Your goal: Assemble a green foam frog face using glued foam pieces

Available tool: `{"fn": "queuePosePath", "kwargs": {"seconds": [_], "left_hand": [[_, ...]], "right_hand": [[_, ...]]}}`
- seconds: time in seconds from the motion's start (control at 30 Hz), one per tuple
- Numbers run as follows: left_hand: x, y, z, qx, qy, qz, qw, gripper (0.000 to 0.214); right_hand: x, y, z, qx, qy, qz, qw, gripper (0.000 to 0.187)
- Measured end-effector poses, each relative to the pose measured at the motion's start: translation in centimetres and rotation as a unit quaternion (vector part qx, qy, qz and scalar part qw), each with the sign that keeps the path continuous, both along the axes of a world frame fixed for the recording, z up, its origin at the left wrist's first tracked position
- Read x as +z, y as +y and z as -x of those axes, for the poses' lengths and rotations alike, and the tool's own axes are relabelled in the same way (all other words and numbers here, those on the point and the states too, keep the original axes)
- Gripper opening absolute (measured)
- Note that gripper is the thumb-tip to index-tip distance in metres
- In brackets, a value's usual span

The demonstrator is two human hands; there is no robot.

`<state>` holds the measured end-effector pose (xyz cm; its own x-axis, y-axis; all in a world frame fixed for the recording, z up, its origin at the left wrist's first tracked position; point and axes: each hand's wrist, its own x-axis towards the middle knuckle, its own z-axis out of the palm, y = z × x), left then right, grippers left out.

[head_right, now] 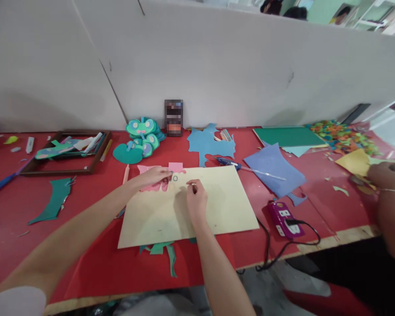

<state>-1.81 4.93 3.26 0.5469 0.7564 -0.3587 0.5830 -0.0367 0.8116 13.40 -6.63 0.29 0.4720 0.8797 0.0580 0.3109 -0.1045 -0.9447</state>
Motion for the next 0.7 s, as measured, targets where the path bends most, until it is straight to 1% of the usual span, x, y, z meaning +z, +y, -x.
{"fn": "queuePosePath", "kwargs": {"seconds": [0.13,0.23,0.3,0.37,0.43,0.5,0.6,0.63,0.7], "left_hand": [[1.2,1.0,-1.2,-0.031,-0.094,0.016,0.995,0.029],[2.4,1.2,-1.6,-0.051,-0.118,0.039,0.991,0.033],[2.9,1.3,-1.8,-0.076,-0.085,0.088,0.99,0.037],[3.0,1.4,-2.0,-0.102,-0.025,0.141,0.984,0.043],[2.9,1.6,-2.1,-0.118,0.028,0.169,0.978,0.048],[2.8,1.8,-2.3,-0.124,0.056,0.169,0.976,0.047],[3.2,2.0,-2.6,-0.142,0.067,0.155,0.975,0.038],[3.5,1.9,-2.6,-0.147,0.059,0.15,0.976,0.034],[4.6,1.6,-2.5,-0.149,0.035,0.141,0.978,0.029]], "right_hand": [[-0.1,0.1,-0.1,-0.004,0.011,0.004,1.0,0.014],[0.2,0.1,-0.1,-0.008,0.017,0.007,1.0,0.014],[0.4,0.1,-0.1,-0.006,0.02,0.011,1.0,0.014],[0.5,0.2,-0.1,-0.005,0.022,0.015,1.0,0.013],[0.5,0.2,-0.1,-0.006,0.024,0.017,1.0,0.013],[0.6,0.3,-0.2,-0.007,0.027,0.015,1.0,0.013],[0.9,0.0,-0.2,-0.019,0.027,-0.008,0.999,0.013],[1.0,-0.1,-0.1,-0.034,0.023,-0.029,0.999,0.013],[1.3,-0.6,0.0,-0.084,0.013,-0.096,0.992,0.014]]}}
